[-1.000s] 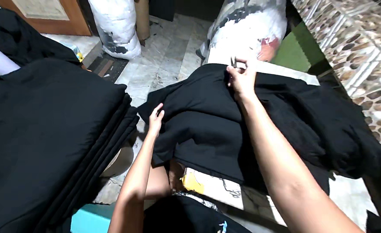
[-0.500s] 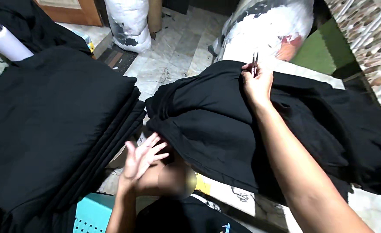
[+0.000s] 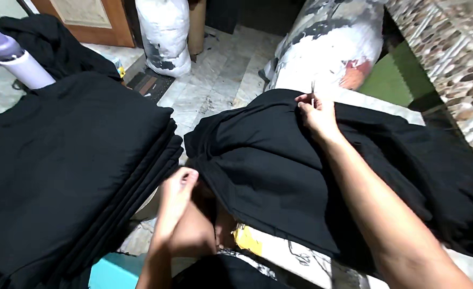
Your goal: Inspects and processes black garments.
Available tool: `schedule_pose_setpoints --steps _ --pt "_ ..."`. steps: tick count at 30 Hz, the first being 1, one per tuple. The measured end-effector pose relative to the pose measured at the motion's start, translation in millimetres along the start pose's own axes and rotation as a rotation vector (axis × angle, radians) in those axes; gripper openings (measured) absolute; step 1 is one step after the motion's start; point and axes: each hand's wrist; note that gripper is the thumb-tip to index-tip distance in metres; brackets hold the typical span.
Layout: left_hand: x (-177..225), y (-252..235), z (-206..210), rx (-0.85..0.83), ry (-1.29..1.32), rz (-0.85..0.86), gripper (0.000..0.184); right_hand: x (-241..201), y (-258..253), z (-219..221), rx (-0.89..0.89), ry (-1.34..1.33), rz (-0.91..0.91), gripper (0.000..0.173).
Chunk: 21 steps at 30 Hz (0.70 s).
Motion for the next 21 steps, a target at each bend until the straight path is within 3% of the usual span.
schedule_pose_setpoints --steps 2,4,6,8,10,13,15,18,21 --pt "2 -16 -23 0.267 -0.178 0.083 0.03 -7 -12 -30 -0.135 -0.148 0.132 0.025" --pt "4 -39 -29 0.26 -0.164 0.102 0.034 -7 -30 -74 -0.127 -0.057 0.129 0.029" --pt "6 -62 -4 -0.108 -0.129 0.003 0.039 3 -51 -119 0.023 0.252 0.04 0.032" --pt "-9 -86 53 -0.524 -0.149 -0.16 0.041 27 -66 -158 0.172 0.47 0.075 0.033" --pt "-34 -103 108 -0.712 -0.11 -0.274 0.037 64 -70 -191 0.198 0.615 0.151 0.031" --pt "-65 -132 151 -0.692 -0.121 -0.406 0.033 127 -63 -221 0.06 0.639 0.285 0.026" --pt "-80 -154 164 -0.629 -0.31 -0.411 0.031 154 -51 -230 -0.003 0.571 0.355 0.025" --pt "-60 -171 165 -0.479 -0.651 -0.332 0.036 169 -40 -233 0.17 0.486 0.439 0.027" --pt "-76 -171 169 -0.44 -0.495 -0.137 0.041 181 -38 -237 0.294 0.475 0.488 0.027"
Point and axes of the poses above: each hand's wrist, its own y-axis away from the middle knuckle, its own z-axis out of the palm, x = y × z, and after that the axes turned 5 degrees about x, right-handed
